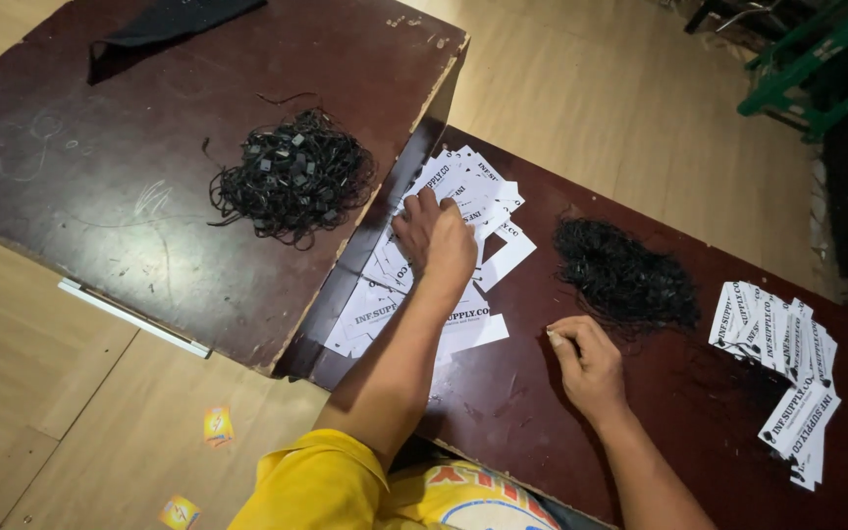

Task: The person sits at a table and repeatedly picks up black cables and white paper strips. They insert the cable into the paper strip, fold the paper over the cable, and place the finished item on a pile to the right.

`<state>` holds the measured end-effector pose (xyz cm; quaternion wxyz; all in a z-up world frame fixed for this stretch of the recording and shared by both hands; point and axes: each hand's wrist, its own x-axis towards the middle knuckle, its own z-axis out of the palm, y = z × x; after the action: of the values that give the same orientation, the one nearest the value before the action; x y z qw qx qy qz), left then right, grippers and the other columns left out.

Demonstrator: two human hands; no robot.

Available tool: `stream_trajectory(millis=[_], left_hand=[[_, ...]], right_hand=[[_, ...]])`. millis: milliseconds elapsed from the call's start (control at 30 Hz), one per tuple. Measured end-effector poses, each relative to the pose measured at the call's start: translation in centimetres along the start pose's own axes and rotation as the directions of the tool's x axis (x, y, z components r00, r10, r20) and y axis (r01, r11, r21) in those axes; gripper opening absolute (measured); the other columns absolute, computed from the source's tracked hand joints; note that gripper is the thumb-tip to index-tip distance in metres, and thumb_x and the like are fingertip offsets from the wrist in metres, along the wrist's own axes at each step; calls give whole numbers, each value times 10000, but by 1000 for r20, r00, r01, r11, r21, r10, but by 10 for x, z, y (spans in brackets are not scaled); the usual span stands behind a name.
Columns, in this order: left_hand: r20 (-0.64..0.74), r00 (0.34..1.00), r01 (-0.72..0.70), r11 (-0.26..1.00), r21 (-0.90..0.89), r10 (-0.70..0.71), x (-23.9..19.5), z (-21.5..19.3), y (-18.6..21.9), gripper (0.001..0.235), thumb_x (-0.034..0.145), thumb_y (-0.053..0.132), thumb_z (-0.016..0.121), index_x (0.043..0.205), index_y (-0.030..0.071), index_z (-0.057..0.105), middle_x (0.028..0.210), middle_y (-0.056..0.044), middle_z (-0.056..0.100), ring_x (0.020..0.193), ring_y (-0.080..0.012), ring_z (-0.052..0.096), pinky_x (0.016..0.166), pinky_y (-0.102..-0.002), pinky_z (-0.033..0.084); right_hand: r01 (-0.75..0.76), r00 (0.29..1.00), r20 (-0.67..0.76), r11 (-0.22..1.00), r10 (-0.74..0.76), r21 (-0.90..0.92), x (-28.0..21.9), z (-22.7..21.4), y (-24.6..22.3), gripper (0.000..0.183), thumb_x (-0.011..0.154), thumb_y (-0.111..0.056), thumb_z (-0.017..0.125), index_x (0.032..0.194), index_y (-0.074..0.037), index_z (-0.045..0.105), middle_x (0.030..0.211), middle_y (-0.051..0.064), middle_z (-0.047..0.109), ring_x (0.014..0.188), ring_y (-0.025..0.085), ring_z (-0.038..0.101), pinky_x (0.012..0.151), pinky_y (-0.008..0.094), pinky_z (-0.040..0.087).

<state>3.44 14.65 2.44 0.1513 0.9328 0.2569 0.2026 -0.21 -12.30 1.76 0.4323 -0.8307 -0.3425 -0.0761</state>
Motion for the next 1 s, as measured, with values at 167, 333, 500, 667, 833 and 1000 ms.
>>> stream_trajectory(millis=[167,333,500,667,833,1000], left_hand=[[-4,1000,-11,999,-37,11,0,4,-1,409,765,257,836,1003,-9,636,998,-144,526,1012,-351,504,847,-537,408],[-15,999,-29,997,-78,28,-6,1,4,321,786,225,800,965,32,616,948,-121,550,991,-340,560,817,-545,446],[319,946,213,849,-483,-56,-13,-34,17,194,886,244,658,926,61,606,816,-177,699,876,-431,723,743,-524,556],[455,882,394,717,-575,-120,-11,-73,35,92,777,190,593,774,106,553,623,-141,672,666,-351,703,665,-416,531],[472,873,421,677,-603,-123,-11,-60,33,142,759,254,611,791,116,609,640,-129,686,737,-369,736,685,-439,528],[546,833,399,585,-706,91,-20,-47,40,393,986,355,466,1218,164,718,802,-68,772,614,-195,725,654,-339,544]], right_hand=[[-7,1000,-2,1000,6,-2,-1,0,4,96,988,-90,653,910,-71,706,889,84,732,853,292,732,769,403,575],[-17,1000,-1,1000,17,-6,0,-1,3,93,990,-85,652,913,-74,703,895,84,734,854,293,732,771,410,576],[-37,999,-18,999,37,10,0,-2,5,97,986,-73,651,910,-74,711,889,91,739,847,304,735,757,424,578],[-44,998,-48,998,46,34,-1,-3,5,110,992,-105,654,903,-77,713,884,83,743,846,304,736,746,417,579],[-51,997,-63,998,54,42,0,-5,5,108,993,-105,659,903,-78,710,885,77,745,859,294,741,755,403,581],[-45,992,-118,997,52,62,1,-5,4,128,1005,-107,641,900,-71,705,885,87,743,822,296,725,732,422,566]])
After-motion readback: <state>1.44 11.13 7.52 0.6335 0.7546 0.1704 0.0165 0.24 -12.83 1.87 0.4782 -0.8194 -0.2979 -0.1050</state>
